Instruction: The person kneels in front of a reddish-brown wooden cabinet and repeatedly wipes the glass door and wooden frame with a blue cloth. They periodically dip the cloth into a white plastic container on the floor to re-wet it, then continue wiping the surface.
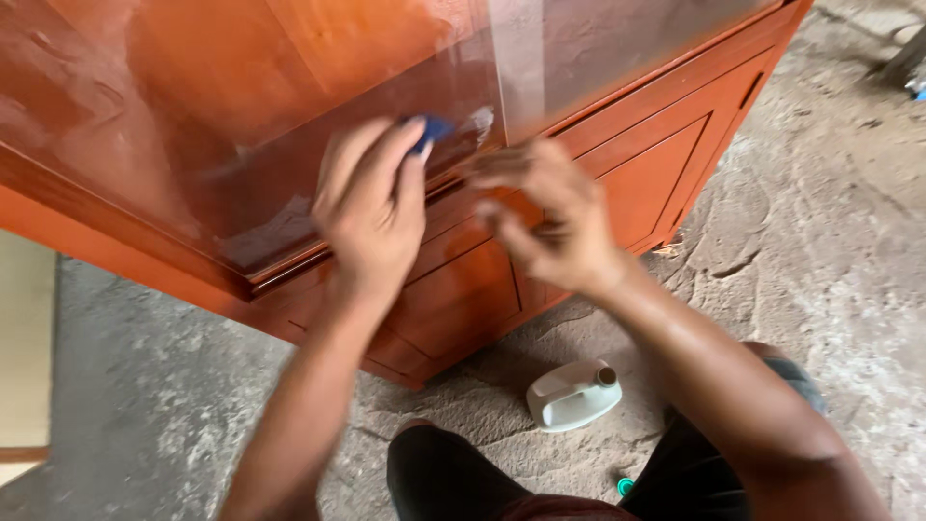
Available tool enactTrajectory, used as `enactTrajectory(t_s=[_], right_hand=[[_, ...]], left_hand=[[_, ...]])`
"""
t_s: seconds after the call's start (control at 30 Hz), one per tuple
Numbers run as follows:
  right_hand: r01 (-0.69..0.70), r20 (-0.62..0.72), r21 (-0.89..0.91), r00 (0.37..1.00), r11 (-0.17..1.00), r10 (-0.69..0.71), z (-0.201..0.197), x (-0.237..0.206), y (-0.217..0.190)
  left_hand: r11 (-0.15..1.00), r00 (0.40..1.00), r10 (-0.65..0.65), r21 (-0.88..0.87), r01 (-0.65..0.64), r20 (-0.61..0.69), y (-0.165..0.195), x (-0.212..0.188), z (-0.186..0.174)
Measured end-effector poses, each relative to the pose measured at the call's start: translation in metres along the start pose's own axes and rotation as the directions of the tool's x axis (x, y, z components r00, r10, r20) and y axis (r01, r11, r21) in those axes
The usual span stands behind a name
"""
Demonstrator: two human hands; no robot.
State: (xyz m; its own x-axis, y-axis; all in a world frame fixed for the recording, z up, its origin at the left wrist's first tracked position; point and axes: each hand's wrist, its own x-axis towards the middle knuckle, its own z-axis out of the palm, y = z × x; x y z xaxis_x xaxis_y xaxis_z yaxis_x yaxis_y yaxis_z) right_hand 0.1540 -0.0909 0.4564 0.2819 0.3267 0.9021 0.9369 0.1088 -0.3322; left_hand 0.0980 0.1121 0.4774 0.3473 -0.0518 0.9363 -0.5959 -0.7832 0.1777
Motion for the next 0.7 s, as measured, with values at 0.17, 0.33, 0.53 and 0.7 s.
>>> enactTrajectory(t_s=[0.17,0.33,0.53,0.7], right_hand=[[-0.113,-0.127,-0.117,0.987,0.987,0.098,-0.04,-0.015,0.026],[-0.105,-0.181,-0.187,0.981,0.977,0.071,-0.064,-0.024,0.053],[-0.117,-0.203,-0.204,0.976,0.972,0.074,-0.071,-0.03,0.069],[-0.133,-0.207,-0.229,0.975,0.964,0.085,-0.064,-0.027,0.073]], left_hand=[[0.725,0.778,0.414,0.346,-0.595,0.472,-0.04,0.047,0.025],[0.503,0.524,0.456,0.278,-0.818,0.719,-0.047,0.041,0.042],[0.465,0.552,0.454,0.342,-0.817,0.7,-0.053,0.055,0.028],[0.469,0.495,0.392,0.295,-0.833,0.775,-0.045,0.048,0.042]])
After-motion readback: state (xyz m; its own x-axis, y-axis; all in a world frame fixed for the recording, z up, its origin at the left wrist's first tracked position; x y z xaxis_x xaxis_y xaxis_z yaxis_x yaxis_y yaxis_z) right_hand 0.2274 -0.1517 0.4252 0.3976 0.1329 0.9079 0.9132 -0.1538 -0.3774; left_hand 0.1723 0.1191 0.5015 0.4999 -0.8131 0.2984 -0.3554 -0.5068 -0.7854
